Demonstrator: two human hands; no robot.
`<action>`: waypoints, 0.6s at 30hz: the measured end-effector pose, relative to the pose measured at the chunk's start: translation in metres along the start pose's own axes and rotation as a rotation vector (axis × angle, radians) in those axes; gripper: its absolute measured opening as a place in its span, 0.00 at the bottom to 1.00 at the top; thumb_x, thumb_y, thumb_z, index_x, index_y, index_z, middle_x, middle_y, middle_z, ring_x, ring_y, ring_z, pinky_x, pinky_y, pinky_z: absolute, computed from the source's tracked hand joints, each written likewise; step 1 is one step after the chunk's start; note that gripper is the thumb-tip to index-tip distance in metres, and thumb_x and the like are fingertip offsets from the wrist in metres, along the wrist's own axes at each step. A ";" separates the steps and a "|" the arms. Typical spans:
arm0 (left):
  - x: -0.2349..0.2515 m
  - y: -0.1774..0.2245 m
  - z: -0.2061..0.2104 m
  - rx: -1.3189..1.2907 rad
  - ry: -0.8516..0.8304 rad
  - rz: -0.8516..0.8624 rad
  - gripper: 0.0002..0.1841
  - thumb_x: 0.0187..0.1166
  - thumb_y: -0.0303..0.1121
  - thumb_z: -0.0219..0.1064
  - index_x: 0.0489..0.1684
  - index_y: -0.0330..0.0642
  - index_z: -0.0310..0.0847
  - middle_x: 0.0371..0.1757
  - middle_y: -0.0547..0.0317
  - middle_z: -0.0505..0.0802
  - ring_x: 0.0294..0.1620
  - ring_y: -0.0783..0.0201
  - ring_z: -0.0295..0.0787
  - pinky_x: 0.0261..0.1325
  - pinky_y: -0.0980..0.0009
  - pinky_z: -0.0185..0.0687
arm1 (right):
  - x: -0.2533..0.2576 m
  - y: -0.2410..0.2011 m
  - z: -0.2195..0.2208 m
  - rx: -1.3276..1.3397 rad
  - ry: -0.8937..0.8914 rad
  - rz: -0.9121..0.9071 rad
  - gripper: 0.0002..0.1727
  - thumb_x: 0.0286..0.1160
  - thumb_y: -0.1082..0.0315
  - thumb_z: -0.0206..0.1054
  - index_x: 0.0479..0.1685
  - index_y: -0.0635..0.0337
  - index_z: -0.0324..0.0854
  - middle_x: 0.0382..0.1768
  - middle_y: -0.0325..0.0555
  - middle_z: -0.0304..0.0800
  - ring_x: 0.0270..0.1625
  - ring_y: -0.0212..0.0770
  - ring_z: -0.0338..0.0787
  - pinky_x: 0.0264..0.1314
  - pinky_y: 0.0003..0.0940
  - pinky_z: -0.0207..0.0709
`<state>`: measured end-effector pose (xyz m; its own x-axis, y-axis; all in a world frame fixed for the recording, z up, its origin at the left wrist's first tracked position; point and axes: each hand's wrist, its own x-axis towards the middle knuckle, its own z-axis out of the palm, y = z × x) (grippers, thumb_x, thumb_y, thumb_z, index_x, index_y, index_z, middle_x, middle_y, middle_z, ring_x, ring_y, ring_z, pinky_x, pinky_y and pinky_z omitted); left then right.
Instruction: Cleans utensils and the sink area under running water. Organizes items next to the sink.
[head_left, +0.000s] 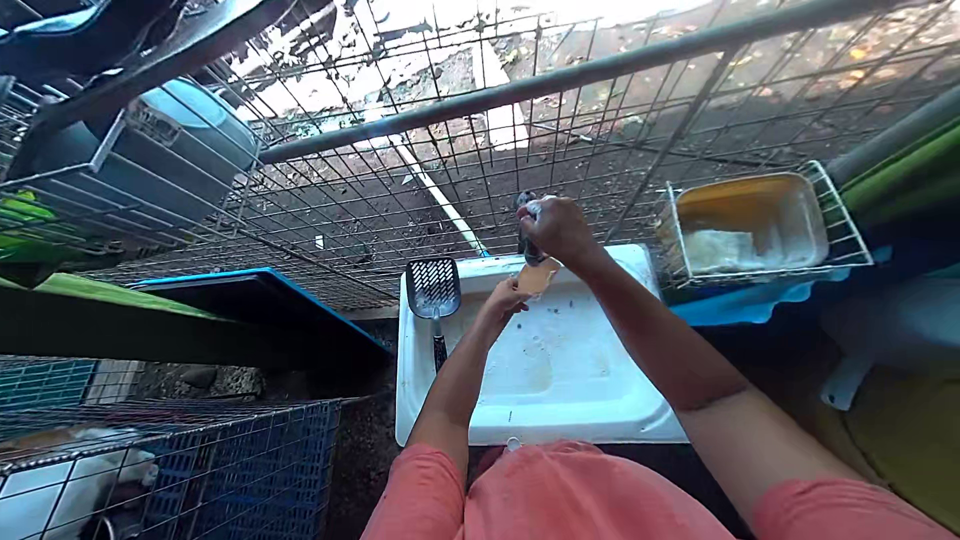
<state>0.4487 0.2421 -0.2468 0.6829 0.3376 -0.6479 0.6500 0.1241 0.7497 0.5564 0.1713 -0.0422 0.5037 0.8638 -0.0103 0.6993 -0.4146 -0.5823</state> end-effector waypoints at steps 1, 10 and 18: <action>0.006 0.006 0.000 0.012 -0.010 0.000 0.19 0.89 0.35 0.62 0.71 0.32 0.72 0.45 0.49 0.88 0.31 0.67 0.86 0.38 0.72 0.84 | 0.001 -0.001 -0.002 -0.012 -0.038 0.019 0.17 0.85 0.64 0.58 0.55 0.60 0.92 0.53 0.61 0.93 0.62 0.63 0.90 0.65 0.64 0.77; 0.017 0.049 -0.001 0.025 -0.156 0.104 0.15 0.81 0.23 0.66 0.63 0.30 0.75 0.42 0.57 0.87 0.35 0.72 0.83 0.46 0.73 0.82 | 0.005 -0.009 -0.010 -0.088 -0.232 0.032 0.17 0.88 0.68 0.55 0.62 0.65 0.87 0.61 0.66 0.88 0.69 0.65 0.85 0.72 0.63 0.74; 0.002 0.063 0.015 -0.059 -0.204 0.200 0.14 0.93 0.35 0.52 0.60 0.34 0.78 0.33 0.63 0.86 0.30 0.74 0.82 0.39 0.76 0.81 | 0.004 0.007 -0.006 0.092 -0.119 -0.092 0.21 0.90 0.61 0.58 0.71 0.65 0.81 0.58 0.65 0.90 0.64 0.63 0.89 0.71 0.62 0.76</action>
<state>0.4962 0.2366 -0.2025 0.8525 0.1665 -0.4955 0.4791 0.1301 0.8680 0.5665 0.1701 -0.0412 0.3724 0.9269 -0.0467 0.6871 -0.3092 -0.6574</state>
